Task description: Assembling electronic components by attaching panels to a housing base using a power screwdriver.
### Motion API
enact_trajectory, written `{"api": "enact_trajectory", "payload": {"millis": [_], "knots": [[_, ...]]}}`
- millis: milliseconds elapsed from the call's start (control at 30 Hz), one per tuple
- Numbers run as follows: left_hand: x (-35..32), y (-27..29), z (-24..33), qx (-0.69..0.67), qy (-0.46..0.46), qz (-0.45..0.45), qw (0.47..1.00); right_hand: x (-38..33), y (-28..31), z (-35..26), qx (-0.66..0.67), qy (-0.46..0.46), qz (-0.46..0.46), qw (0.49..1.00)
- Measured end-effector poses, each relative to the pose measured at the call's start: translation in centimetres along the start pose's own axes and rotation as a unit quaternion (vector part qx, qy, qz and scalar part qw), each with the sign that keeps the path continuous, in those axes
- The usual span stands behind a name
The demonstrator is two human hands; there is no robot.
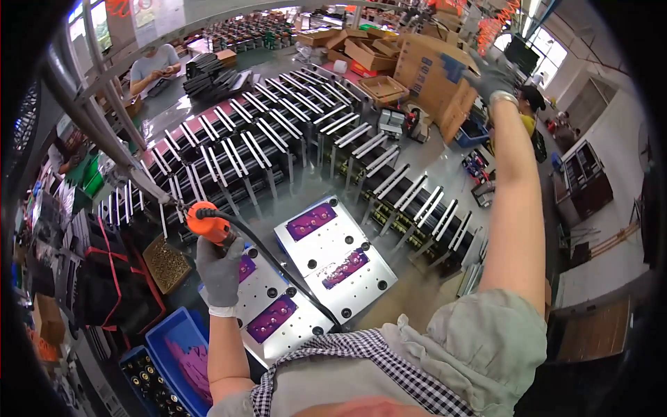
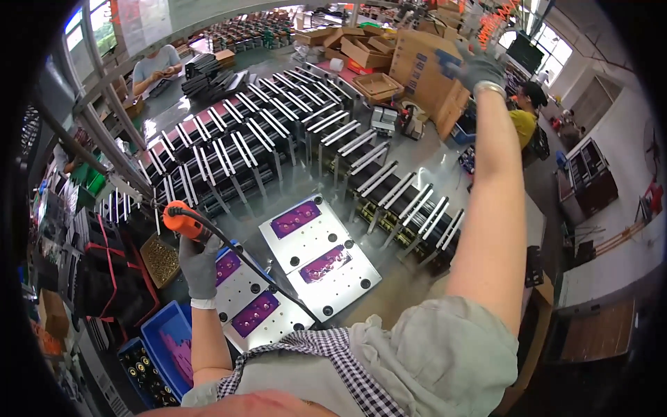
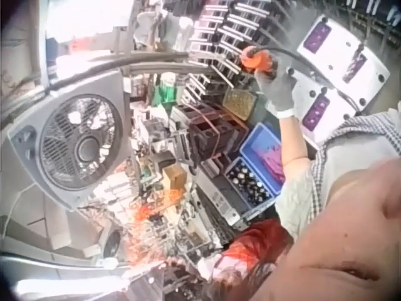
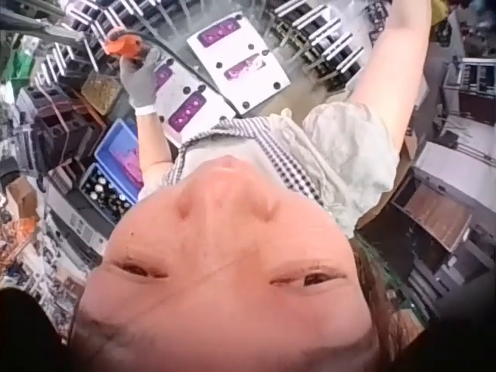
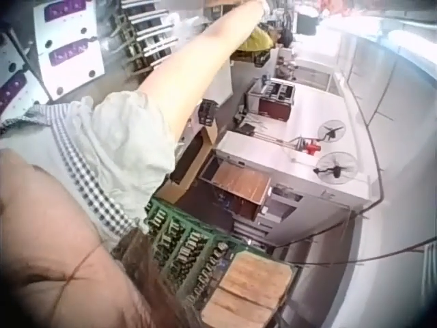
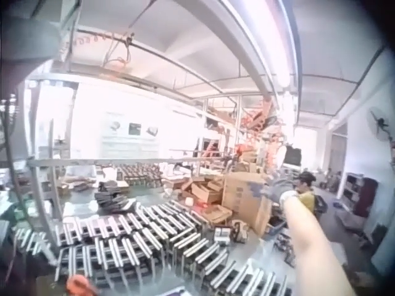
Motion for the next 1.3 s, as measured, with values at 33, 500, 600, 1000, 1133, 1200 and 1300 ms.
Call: {"api": "enact_trajectory", "payload": {"millis": [33,500,600,1000,1133,1200,1300], "knots": [[-0.1,0.2,0.0,0.005,0.008,0.013,1.000,-0.8,0.5,1.8,-0.093,-0.042,0.019,0.995],[-1.1,1.0,0.6,0.010,0.012,0.032,0.999,-8.0,-1.6,1.8,0.030,0.100,0.184,0.977],[-1.2,1.0,0.4,0.093,0.049,0.043,0.994,-5.9,1.3,-6.5,0.067,0.119,0.199,0.970],[-4.3,-1.0,3.9,0.232,0.043,-0.003,0.972,-35.3,8.2,-43.2,0.681,0.545,-0.281,0.400],[-6.2,-2.3,8.0,0.344,-0.061,-0.006,0.937,-41.3,7.5,-46.3,0.676,0.490,-0.424,0.352],[-7.2,-1.5,7.4,0.358,-0.028,0.013,0.933,-42.5,6.6,-47.2,0.697,0.407,-0.499,0.316],[-9.2,-0.1,6.9,0.296,-0.068,0.062,0.951,-42.4,9.3,-46.7,0.757,0.440,-0.370,0.312]]}}
Point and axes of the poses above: each hand's wrist, its own x-axis towards the middle knuckle, its own y-axis out of the back of the hand, z = x × y, the point moved 10 cm from there along x, towards the middle knuckle, and after that the axes turned 5 degrees about -z, right-handed, at the moved point
